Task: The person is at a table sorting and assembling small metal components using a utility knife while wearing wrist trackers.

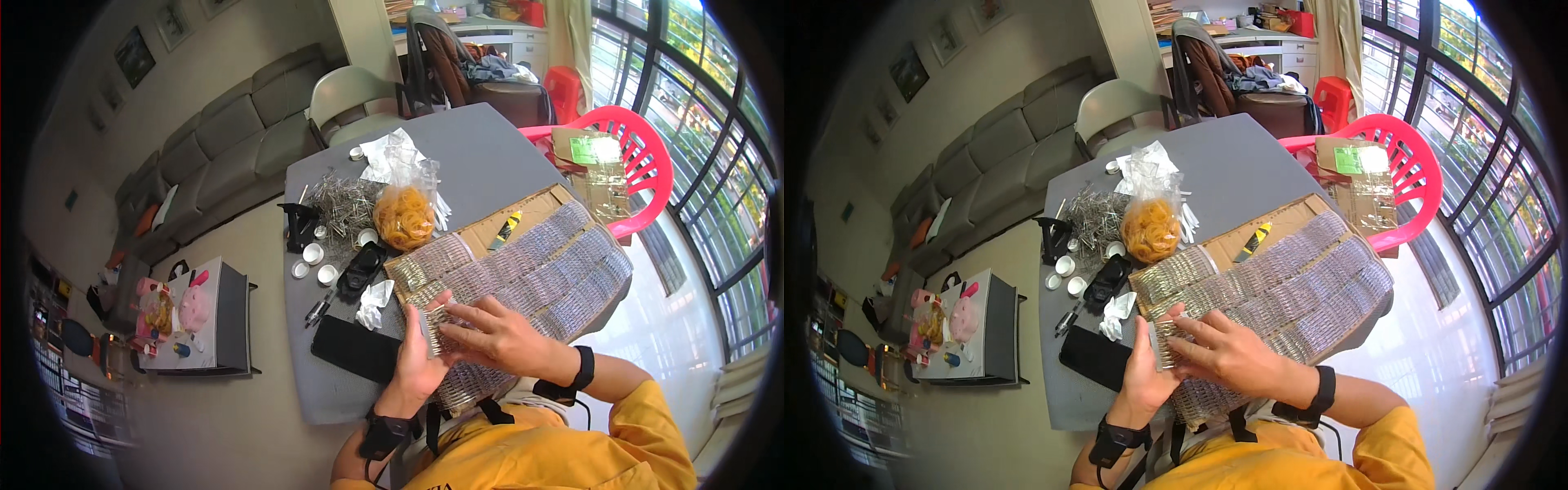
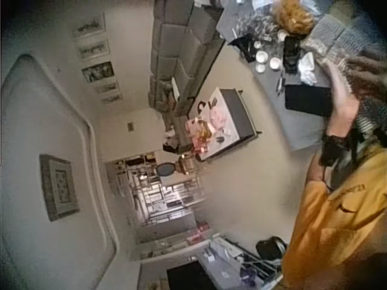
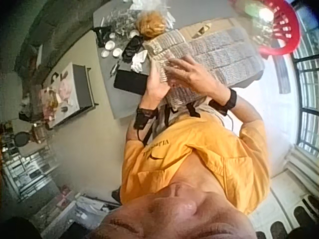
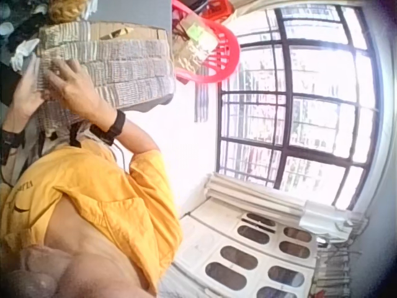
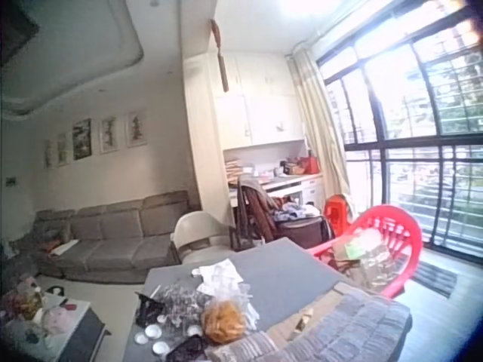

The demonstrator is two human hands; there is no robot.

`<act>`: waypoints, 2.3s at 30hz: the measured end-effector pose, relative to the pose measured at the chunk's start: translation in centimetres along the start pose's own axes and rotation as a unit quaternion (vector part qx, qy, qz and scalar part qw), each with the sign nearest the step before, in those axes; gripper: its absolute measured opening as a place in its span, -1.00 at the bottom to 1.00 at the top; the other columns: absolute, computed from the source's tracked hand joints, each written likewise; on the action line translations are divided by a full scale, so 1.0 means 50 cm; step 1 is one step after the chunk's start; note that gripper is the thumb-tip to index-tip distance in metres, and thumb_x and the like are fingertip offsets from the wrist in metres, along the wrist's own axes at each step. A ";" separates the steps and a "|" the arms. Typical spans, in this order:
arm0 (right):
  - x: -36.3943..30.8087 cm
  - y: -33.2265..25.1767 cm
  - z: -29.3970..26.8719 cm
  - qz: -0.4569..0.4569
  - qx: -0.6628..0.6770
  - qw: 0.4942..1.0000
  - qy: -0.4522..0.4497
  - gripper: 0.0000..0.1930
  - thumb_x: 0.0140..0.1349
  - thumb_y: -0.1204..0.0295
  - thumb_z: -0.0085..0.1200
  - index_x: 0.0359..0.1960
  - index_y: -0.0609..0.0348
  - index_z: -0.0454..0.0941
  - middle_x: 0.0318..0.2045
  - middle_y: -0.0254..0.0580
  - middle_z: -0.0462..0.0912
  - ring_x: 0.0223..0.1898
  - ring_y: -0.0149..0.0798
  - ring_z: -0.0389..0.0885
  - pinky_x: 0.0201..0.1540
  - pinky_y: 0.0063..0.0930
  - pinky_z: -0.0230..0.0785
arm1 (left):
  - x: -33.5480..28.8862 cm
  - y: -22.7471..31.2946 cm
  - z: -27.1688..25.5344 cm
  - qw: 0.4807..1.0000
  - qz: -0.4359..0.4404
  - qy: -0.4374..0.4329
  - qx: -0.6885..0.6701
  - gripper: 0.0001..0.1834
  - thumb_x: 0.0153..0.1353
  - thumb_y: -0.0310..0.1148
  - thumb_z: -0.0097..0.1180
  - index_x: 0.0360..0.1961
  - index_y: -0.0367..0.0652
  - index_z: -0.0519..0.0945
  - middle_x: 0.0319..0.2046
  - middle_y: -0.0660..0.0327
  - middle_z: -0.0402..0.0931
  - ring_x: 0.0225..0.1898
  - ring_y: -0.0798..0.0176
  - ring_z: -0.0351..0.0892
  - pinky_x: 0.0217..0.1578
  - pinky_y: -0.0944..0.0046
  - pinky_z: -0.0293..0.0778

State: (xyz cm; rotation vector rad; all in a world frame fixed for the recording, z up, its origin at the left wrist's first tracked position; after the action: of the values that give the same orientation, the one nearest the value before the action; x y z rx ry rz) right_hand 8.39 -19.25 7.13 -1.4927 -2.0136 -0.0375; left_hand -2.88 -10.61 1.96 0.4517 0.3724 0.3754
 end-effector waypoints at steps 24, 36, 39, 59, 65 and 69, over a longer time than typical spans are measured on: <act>0.091 0.277 0.057 0.262 -0.020 0.964 -0.042 -0.45 -0.10 0.11 0.19 -0.12 0.19 0.39 -0.29 0.04 0.49 -0.20 0.02 0.47 -0.15 -0.21 0.34 | 0.020 -0.011 -0.051 0.998 0.009 0.017 -0.056 -0.46 0.26 0.10 -0.48 0.00 -0.04 0.31 -0.19 0.10 0.37 -0.24 0.15 0.39 -0.19 0.11 0.40; 0.066 0.339 0.072 0.386 0.280 0.879 0.028 -0.57 -0.06 0.39 0.21 -0.13 0.27 0.40 -0.49 -0.23 0.53 -0.48 -0.40 0.51 -0.44 -0.58 0.36 | 0.023 0.020 -0.051 0.995 0.013 -0.004 -0.096 -0.45 0.27 0.09 -0.51 -0.02 -0.08 0.33 -0.16 0.06 0.38 -0.18 0.10 0.41 -0.14 0.07 0.39; 0.077 0.278 0.003 0.292 0.458 0.839 0.032 -0.73 0.06 0.44 0.12 -0.20 0.26 0.46 -0.48 -0.32 0.54 -0.51 -0.47 0.49 -0.48 -0.62 0.35 | 0.025 0.014 -0.040 0.995 -0.028 -0.027 -0.091 -0.44 0.27 0.10 -0.51 -0.03 -0.08 0.34 -0.18 0.09 0.39 -0.22 0.12 0.43 -0.16 0.08 0.41; 0.077 0.098 -0.008 -0.049 0.237 0.958 -0.153 -0.67 -0.14 0.38 0.23 -0.28 0.13 0.47 -0.28 -0.13 0.40 -0.12 -0.07 0.35 -0.09 -0.30 0.24 | 0.007 -0.041 -0.020 0.971 -0.212 -0.068 -0.081 -0.35 0.19 0.22 -0.48 -0.03 -0.09 0.35 -0.14 0.04 0.39 -0.27 0.11 0.45 -0.32 0.08 0.45; 0.099 0.261 0.045 0.070 0.073 0.992 -0.071 -0.50 -0.12 0.33 0.24 -0.10 0.15 0.37 -0.13 -0.09 0.39 -0.01 -0.05 0.32 0.06 -0.24 0.17 | 0.000 -0.019 -0.028 0.983 -0.154 -0.063 -0.083 -0.31 0.17 0.25 -0.53 -0.05 -0.08 0.37 -0.10 -0.02 0.37 -0.23 0.06 0.43 -0.27 0.09 0.45; 0.101 0.307 0.097 0.095 0.046 0.988 -0.110 -0.36 -0.19 0.29 0.25 0.03 0.07 0.33 -0.06 -0.09 0.40 -0.05 0.00 0.30 0.06 -0.22 0.19 | -0.003 -0.013 -0.050 0.983 -0.138 -0.044 -0.109 -0.31 0.18 0.25 -0.53 -0.05 -0.09 0.38 -0.09 -0.03 0.36 -0.19 0.05 0.42 -0.23 0.09 0.44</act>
State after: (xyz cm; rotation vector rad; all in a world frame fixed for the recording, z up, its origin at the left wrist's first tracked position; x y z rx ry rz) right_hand 18.73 -7.61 0.61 -1.6827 -2.0007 0.3074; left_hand -3.90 -10.35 -0.41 0.1973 0.3000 0.1232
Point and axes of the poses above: each hand's wrist, its own x-axis towards the middle knuckle, its own z-axis out of the palm, y = z × x, the point moved 2 cm from there along x, towards the middle knuckle
